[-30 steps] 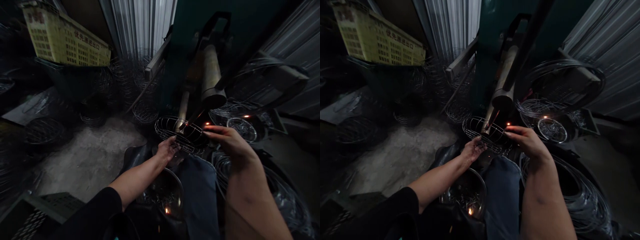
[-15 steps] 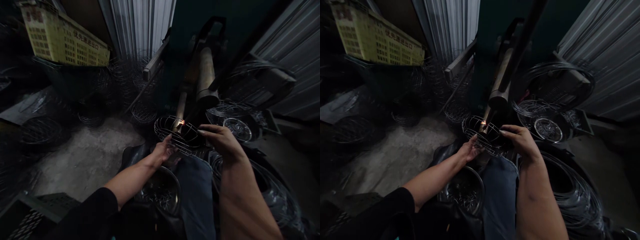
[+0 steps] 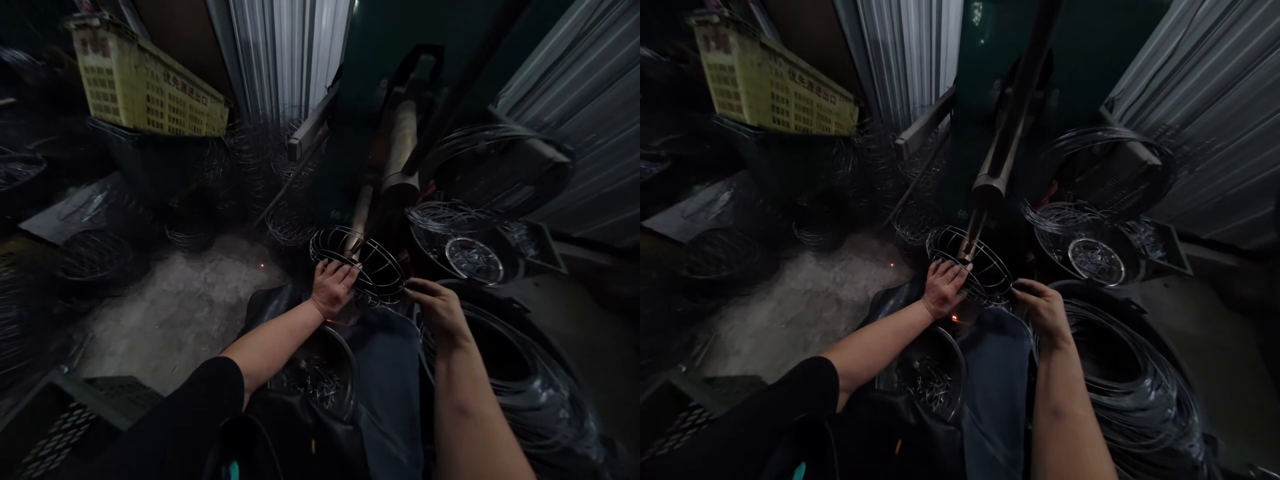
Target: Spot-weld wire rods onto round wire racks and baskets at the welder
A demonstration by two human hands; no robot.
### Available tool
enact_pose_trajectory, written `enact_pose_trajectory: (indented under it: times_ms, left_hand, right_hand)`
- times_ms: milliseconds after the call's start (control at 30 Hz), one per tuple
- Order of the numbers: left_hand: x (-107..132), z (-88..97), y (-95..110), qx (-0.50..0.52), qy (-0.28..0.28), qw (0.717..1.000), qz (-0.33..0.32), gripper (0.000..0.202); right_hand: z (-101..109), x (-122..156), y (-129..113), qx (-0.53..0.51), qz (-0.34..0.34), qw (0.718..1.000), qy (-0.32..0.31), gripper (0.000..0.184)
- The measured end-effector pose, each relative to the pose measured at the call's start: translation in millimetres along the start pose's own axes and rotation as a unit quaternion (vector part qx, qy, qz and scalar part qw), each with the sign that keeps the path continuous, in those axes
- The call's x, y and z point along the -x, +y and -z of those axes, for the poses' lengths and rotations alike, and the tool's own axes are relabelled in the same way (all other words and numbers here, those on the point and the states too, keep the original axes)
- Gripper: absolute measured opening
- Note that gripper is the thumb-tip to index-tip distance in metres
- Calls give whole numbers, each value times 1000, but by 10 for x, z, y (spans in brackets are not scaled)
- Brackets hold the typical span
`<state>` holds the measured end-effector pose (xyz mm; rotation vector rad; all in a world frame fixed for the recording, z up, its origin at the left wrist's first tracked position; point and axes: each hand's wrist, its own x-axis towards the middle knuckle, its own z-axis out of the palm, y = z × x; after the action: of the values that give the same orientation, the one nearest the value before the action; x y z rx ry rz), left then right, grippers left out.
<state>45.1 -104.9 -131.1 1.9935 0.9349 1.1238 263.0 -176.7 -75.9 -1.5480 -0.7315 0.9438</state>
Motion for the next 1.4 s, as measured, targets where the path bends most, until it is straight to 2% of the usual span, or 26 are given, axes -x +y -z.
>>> enact_pose_trajectory:
  times_ms: [167,300,400,467,733,900,1067,1133,1267,1333,1400]
  left_hand:
    - [-25,-27,-121,62,37,997,17,54]
    - [-61,-94,-310,-40,47,997,-45,60]
    - [-88,-136,-427,-128,51,984,-109,62]
    - [-88,-153,-471,-157,60,977,-131,61]
    - [-35,-185,-477,-132,67,979,-138,61]
    - [-35,-206,-404,-102,77,988,-84,69]
    - [-40,-202,-331,-81,81,993,-31,79]
    - [-28,-187,-305,-74,72,994,-18,83]
    - [-2,-146,-263,-50,65,997,-8,83]
    - [6,-131,-247,-23,68,997,5,84]
    - [11,-126,-235,8,85,996,18,86]
  right_hand:
    - [-158,112,-215,13,58,998,5,34]
    - [-286,12,-305,28,74,997,17,42]
    - [-329,-90,-300,44,77,996,9,43]
    - [-334,-125,-290,45,71,996,11,42]
    - [-352,-39,-377,35,51,998,19,41]
    - [-469,-15,-525,49,74,996,19,37]
    - [-568,-92,-632,86,68,994,-2,40]
    - [-514,-86,-619,68,59,996,-17,42]
    - [-262,17,-508,39,-1,996,-80,42]
    - [-177,70,-463,40,-18,996,-75,41]
    - [-183,87,-464,36,-7,998,-54,40]
